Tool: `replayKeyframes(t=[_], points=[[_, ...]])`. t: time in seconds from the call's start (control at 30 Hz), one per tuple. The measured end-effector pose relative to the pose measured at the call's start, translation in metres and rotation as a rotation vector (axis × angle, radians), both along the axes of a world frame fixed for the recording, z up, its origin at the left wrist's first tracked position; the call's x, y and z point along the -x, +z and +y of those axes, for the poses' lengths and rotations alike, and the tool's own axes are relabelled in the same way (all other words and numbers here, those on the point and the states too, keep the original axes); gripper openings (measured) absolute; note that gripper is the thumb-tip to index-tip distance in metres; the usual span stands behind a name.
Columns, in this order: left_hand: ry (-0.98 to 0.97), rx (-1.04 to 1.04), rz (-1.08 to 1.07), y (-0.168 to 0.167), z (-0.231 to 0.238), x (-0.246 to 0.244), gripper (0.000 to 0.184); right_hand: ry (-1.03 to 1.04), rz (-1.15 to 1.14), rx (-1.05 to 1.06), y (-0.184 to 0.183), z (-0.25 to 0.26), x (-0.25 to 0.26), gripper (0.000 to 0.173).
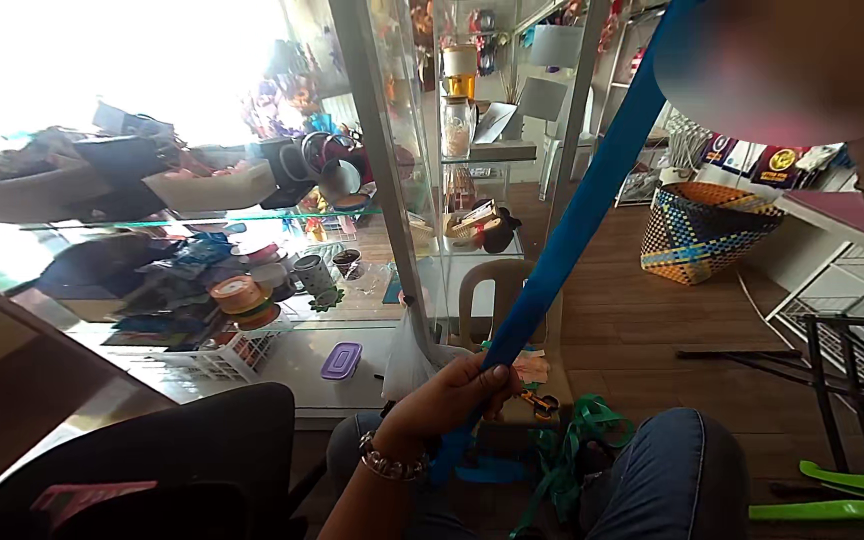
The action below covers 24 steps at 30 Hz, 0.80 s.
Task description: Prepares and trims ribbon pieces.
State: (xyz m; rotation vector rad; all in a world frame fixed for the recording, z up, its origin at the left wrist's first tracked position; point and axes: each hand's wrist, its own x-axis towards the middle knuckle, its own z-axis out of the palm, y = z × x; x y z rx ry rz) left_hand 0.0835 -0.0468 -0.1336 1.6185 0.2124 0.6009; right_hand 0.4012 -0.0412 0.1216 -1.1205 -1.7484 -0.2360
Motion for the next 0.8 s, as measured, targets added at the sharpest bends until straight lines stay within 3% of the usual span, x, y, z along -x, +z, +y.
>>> replayKeyframes(t=[0.17, 0.27, 0.4, 0.53, 0.6, 0.7, 0.8], points=[[-0.029, 0.067, 0.137, -0.048, 0.017, -0.005, 0.031, -0.232, 0.072, 0.299, -0.048, 0.01, -0.034, 0.035], [-0.066, -0.011, 0.347, -0.072, 0.03, -0.009, 0.03, -0.287, 0.148, 0.454, -0.088, 0.017, -0.07, 0.035], [-0.154, -0.036, 0.661, -0.101, 0.044, -0.021, 0.025, -0.289, 0.122, 0.5, -0.118, 0.021, -0.091, 0.031], [-0.179, 0.054, 0.525, -0.125, 0.053, -0.048, 0.056, -0.129, -0.011, 0.501, -0.131, 0.007, -0.067, 0.022], [-0.01, 0.016, 0.511, -0.125, 0.053, -0.063, 0.081, -0.052, -0.065, 0.514, -0.139, -0.003, -0.049, 0.018], [0.361, -0.152, 0.68, -0.116, 0.058, -0.078, 0.12, 0.082, -0.076, 0.515, -0.163, -0.015, -0.031, 0.016], [0.493, -0.265, 0.544, -0.096, 0.061, -0.084, 0.137, 0.197, -0.14, 0.458, -0.19, -0.02, -0.016, 0.015]])
